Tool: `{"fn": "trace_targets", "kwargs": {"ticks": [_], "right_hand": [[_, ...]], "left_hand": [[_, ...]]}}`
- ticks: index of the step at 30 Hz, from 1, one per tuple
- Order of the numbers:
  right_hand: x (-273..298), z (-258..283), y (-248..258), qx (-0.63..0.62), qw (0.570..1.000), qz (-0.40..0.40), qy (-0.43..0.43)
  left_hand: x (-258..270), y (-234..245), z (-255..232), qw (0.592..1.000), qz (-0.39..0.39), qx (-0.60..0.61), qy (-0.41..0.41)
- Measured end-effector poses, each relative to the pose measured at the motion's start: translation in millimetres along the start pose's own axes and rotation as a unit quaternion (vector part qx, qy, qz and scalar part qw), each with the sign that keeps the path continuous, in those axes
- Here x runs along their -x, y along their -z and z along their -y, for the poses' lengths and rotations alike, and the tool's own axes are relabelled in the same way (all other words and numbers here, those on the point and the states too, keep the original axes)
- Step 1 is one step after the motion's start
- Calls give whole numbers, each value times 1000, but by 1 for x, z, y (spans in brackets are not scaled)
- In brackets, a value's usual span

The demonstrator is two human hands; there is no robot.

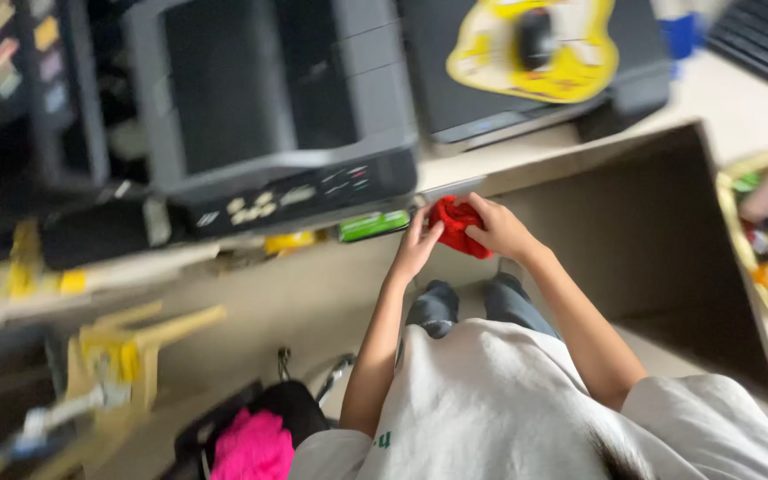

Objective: The person repeatedly takes sheets of paper from a pink package and places them into the top feeder of a printer. They also wipe the printer with a red cloth and open the bottom paper tray to load more paper.

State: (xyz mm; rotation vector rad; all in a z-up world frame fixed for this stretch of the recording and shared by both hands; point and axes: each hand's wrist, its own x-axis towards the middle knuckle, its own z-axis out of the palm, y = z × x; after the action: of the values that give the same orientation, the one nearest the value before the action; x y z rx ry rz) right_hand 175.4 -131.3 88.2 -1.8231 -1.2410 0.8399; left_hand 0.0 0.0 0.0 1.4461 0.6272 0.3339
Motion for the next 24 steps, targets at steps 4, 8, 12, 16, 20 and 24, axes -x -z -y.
{"fn": "trace_targets", "kwargs": {"ticks": [4,8,12,16,20,24], "right_hand": [[48,-42,63,80,991,-102,-11],[98,-75,134,147,966,-210,14],[133,-80,212,201,933,-297,-27],[161,-126,281,210,909,-344,-106],[161,-165,342,184,880,-429,-92],[155,-206,375,189,854,-482,-60]], "left_hand": [[-44,-88,-33,991,112,-5,-70],[-94,-194,-24,980,166,-5,-110],[-143,-294,-41,970,200,26,-137],[-178,-383,-75,956,230,39,-179],[-212,-445,-103,941,262,114,-179],[-225,-464,-115,944,244,30,-222]]}}
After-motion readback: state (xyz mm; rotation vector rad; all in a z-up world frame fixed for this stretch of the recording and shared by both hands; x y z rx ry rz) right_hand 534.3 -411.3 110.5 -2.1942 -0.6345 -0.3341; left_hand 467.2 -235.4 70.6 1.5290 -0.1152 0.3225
